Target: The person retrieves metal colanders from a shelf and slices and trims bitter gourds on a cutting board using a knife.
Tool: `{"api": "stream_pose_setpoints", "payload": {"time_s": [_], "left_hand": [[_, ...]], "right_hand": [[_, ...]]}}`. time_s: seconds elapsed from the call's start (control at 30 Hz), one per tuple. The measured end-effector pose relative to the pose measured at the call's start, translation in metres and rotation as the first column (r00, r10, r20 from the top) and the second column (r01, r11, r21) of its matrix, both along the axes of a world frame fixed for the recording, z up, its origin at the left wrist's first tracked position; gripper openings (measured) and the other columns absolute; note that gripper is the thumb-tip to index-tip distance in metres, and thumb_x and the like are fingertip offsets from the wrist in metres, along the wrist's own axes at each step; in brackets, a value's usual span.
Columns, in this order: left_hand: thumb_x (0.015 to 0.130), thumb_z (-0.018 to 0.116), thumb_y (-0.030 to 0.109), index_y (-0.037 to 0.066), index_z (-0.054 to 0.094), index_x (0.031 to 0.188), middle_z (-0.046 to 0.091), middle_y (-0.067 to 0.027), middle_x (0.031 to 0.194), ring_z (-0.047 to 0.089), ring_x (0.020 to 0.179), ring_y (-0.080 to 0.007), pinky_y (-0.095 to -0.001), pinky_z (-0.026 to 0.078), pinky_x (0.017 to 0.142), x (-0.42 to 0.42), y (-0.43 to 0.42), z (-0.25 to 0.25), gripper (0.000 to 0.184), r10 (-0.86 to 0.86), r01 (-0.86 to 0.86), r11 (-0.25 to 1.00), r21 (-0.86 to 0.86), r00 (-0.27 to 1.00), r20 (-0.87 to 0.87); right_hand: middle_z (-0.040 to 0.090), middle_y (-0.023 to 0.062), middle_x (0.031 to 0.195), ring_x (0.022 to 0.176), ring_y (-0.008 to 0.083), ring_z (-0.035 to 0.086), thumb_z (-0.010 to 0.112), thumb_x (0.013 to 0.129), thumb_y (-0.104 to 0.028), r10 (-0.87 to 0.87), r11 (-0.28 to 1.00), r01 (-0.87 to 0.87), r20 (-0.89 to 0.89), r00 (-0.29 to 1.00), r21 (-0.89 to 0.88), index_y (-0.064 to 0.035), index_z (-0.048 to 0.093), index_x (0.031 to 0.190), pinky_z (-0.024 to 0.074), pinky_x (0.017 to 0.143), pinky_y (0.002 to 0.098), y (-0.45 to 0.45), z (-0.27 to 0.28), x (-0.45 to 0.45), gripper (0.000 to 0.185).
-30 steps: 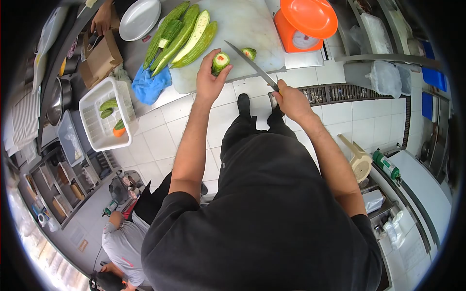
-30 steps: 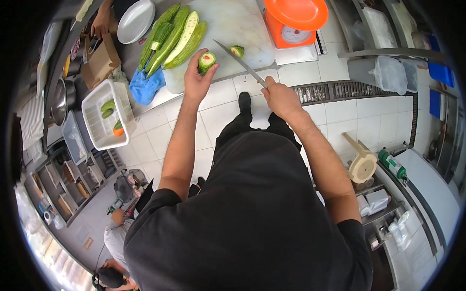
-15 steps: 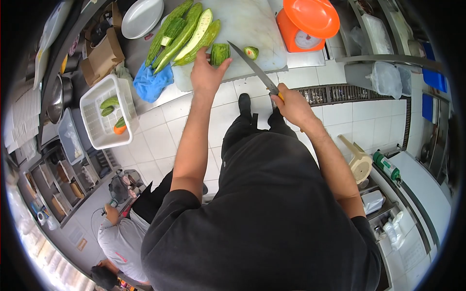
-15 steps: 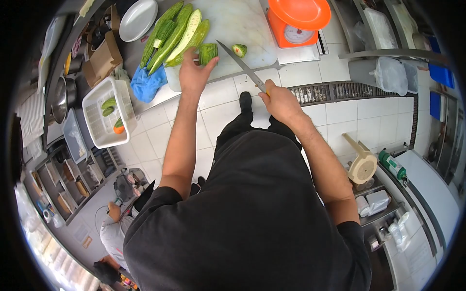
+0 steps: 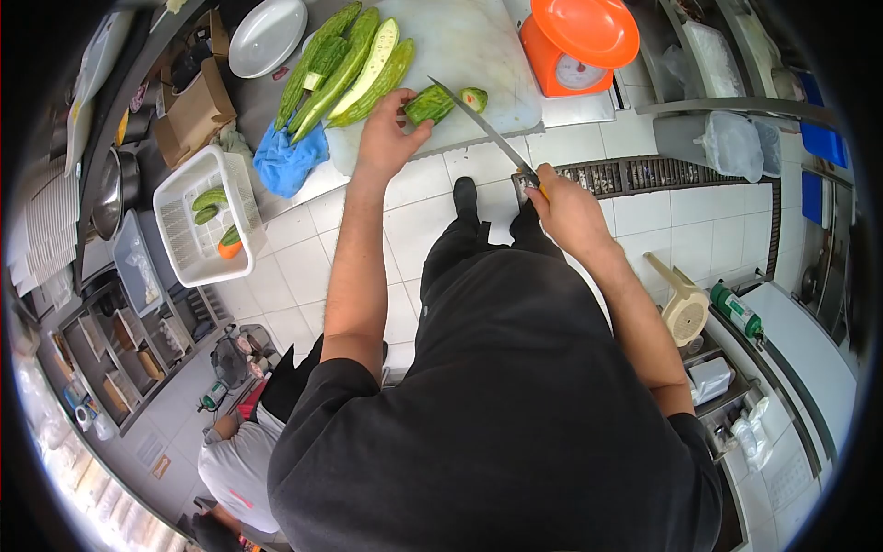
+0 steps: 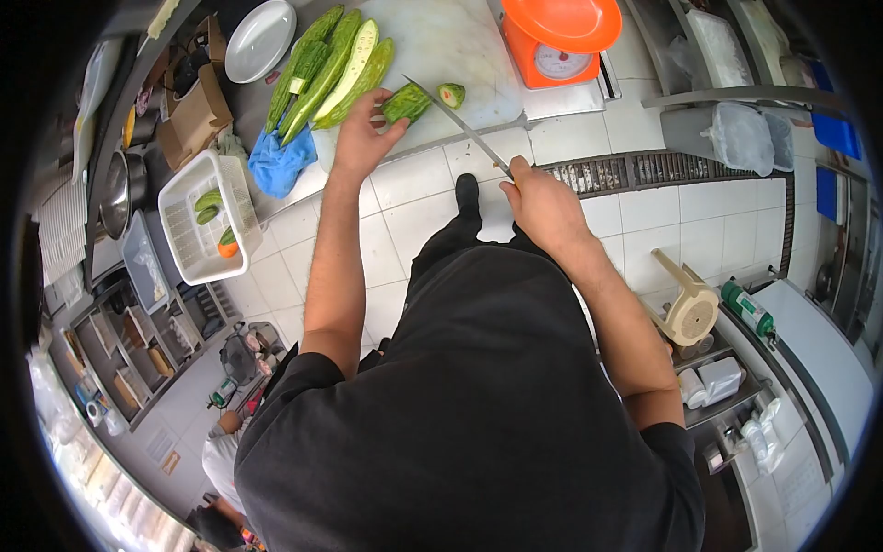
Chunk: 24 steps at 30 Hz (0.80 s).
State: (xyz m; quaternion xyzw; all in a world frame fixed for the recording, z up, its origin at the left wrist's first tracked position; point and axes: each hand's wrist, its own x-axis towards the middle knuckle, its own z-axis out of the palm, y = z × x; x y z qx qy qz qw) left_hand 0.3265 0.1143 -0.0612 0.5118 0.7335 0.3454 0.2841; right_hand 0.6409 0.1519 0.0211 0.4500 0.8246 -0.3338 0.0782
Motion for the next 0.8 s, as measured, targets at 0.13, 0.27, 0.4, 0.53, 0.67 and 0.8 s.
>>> {"api": "stream_pose_setpoints", "payload": {"time_s": [0.13,0.27,0.4,0.53,0.67,0.8], "left_hand": [[0.082,0.086,0.017,0.003,0.062,0.129,0.067,-0.0105,0.125,0.068,0.108,-0.0229,-0.0368,0.057,0.090,0.008,0.001,0.008,0.055,0.007,-0.008,1.000,-0.014,0.998,-0.062],[0.080,0.086,0.025,0.005,0.063,0.128,0.067,-0.0147,0.123,0.067,0.111,-0.0306,-0.0410,0.055,0.093,0.010,0.001,0.003,0.057,0.000,0.009,0.999,0.045,0.979,-0.202],[0.080,0.083,0.036,0.007,0.063,0.132,0.067,-0.0164,0.126,0.065,0.116,-0.0346,-0.0443,0.054,0.098,0.016,0.003,0.008,0.062,0.003,-0.023,0.998,-0.056,0.943,-0.333],[0.080,0.083,0.038,0.006,0.063,0.134,0.066,-0.0172,0.129,0.064,0.118,-0.0350,-0.0443,0.053,0.099,0.017,0.007,0.004,0.066,0.071,-0.111,0.990,-0.088,0.925,-0.372],[0.080,0.085,0.038,0.006,0.064,0.135,0.065,-0.0181,0.132,0.061,0.123,-0.0353,-0.0457,0.050,0.103,0.017,0.010,0.008,0.067,0.098,-0.082,0.995,0.054,0.836,-0.540],[0.080,0.084,0.036,0.014,0.065,0.136,0.063,-0.0137,0.136,0.057,0.130,-0.0330,-0.0523,0.040,0.114,0.035,0.017,0.020,0.063,0.074,0.030,0.987,0.155,0.779,-0.622]], "right_hand": [[0.070,0.0239,0.092,0.088,0.0441,0.069,0.063,0.101,-0.021,-0.006,1.000,0.007,-0.020,1.000,0.029,0.0012,0.053,0.103,0.0546,0.075,0.0549,-0.002,-0.001,0.002,0.025],[0.070,0.0238,0.091,0.087,0.0446,0.069,0.064,0.101,-0.022,-0.009,1.000,0.010,-0.009,1.000,0.026,0.0010,0.053,0.102,0.0545,0.074,0.0549,-0.003,-0.002,0.003,0.025],[0.070,0.0237,0.085,0.084,0.0455,0.069,0.064,0.101,-0.023,-0.029,1.000,0.029,-0.036,0.999,0.003,0.0008,0.053,0.102,0.0538,0.073,0.0557,-0.006,-0.011,0.006,0.026],[0.069,0.0246,0.081,0.079,0.0469,0.068,0.064,0.102,-0.023,-0.077,0.997,0.077,-0.117,0.990,0.000,0.0011,0.053,0.101,0.0528,0.069,0.0561,-0.009,-0.013,0.013,0.026],[0.068,0.0256,0.079,0.076,0.0483,0.067,0.064,0.101,-0.021,-0.157,0.986,0.163,-0.142,0.977,0.030,0.0013,0.052,0.102,0.0523,0.067,0.0561,-0.007,-0.023,0.026,0.026],[0.068,0.0258,0.082,0.081,0.0481,0.068,0.065,0.101,-0.021,-0.219,0.976,0.219,-0.043,0.975,-0.013,0.0009,0.051,0.106,0.0529,0.070,0.0563,0.002,-0.023,0.032,0.026]]}}
